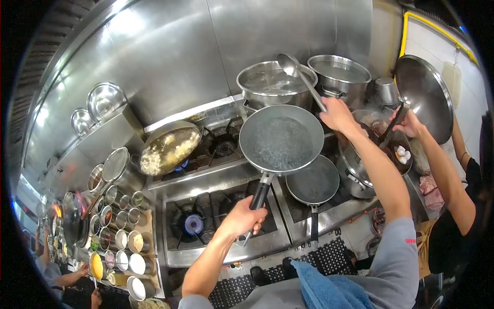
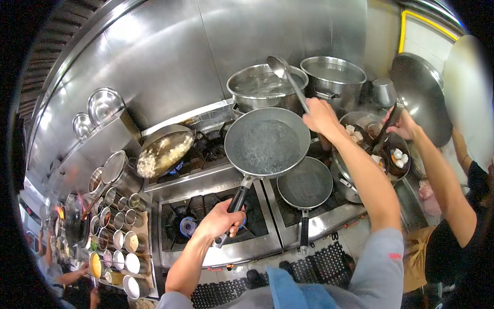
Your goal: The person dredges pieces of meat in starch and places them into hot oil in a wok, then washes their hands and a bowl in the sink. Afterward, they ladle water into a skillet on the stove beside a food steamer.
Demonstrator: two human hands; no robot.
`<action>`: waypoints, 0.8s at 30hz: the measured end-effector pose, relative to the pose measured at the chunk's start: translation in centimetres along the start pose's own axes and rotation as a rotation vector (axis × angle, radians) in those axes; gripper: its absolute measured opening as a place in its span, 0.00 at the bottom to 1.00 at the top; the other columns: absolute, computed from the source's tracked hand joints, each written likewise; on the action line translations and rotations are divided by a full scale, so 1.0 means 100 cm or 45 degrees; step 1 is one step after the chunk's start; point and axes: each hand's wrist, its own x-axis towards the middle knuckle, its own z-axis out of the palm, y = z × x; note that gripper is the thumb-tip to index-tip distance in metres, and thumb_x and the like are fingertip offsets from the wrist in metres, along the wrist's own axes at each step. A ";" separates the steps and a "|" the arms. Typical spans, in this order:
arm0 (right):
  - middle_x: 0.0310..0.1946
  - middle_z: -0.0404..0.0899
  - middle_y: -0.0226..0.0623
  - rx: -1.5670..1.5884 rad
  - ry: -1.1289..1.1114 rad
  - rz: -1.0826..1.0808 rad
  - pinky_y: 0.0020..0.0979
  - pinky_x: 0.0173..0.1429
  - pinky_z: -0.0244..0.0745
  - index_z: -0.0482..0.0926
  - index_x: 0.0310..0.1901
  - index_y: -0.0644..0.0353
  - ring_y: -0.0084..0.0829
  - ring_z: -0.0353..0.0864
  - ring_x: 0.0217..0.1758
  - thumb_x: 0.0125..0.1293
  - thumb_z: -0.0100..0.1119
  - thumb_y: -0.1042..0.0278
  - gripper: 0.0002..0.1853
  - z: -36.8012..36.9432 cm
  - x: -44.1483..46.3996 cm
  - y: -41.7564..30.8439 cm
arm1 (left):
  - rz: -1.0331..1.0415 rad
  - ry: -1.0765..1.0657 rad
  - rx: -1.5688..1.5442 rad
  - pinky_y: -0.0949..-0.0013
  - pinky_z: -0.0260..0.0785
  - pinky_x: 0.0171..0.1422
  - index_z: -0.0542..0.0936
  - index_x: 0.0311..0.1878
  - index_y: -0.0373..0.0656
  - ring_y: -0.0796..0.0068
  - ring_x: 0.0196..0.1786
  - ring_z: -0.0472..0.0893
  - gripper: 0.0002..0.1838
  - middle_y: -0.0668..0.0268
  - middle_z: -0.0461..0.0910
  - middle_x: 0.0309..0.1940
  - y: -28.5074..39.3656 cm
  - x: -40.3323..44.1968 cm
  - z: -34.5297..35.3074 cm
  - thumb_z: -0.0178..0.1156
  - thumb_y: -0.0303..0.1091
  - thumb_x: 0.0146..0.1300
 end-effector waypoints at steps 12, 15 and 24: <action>0.22 0.72 0.36 1.751 -0.489 0.528 0.19 0.19 0.70 0.68 0.28 0.63 0.19 0.72 0.19 0.56 0.56 0.77 0.06 -0.021 0.081 0.016 | -0.001 0.036 0.015 0.74 0.60 0.19 0.68 0.38 0.40 0.83 0.16 0.66 0.09 0.71 0.67 0.18 -0.001 0.004 0.008 0.55 0.23 0.55; 0.23 0.73 0.38 1.911 -0.622 0.665 0.16 0.19 0.72 0.66 0.30 0.63 0.19 0.72 0.19 0.57 0.56 0.77 0.07 -0.044 0.078 0.021 | -0.002 0.017 0.008 0.74 0.60 0.19 0.68 0.38 0.40 0.83 0.16 0.66 0.09 0.71 0.67 0.18 0.001 0.003 0.008 0.55 0.23 0.55; 0.25 0.75 0.38 1.759 -0.562 0.454 0.13 0.20 0.71 0.72 0.32 0.64 0.15 0.74 0.21 0.58 0.59 0.74 0.06 -0.118 0.011 0.014 | 0.006 0.007 -0.003 0.74 0.60 0.18 0.68 0.38 0.39 0.82 0.15 0.66 0.09 0.70 0.67 0.18 -0.002 0.007 0.005 0.56 0.23 0.55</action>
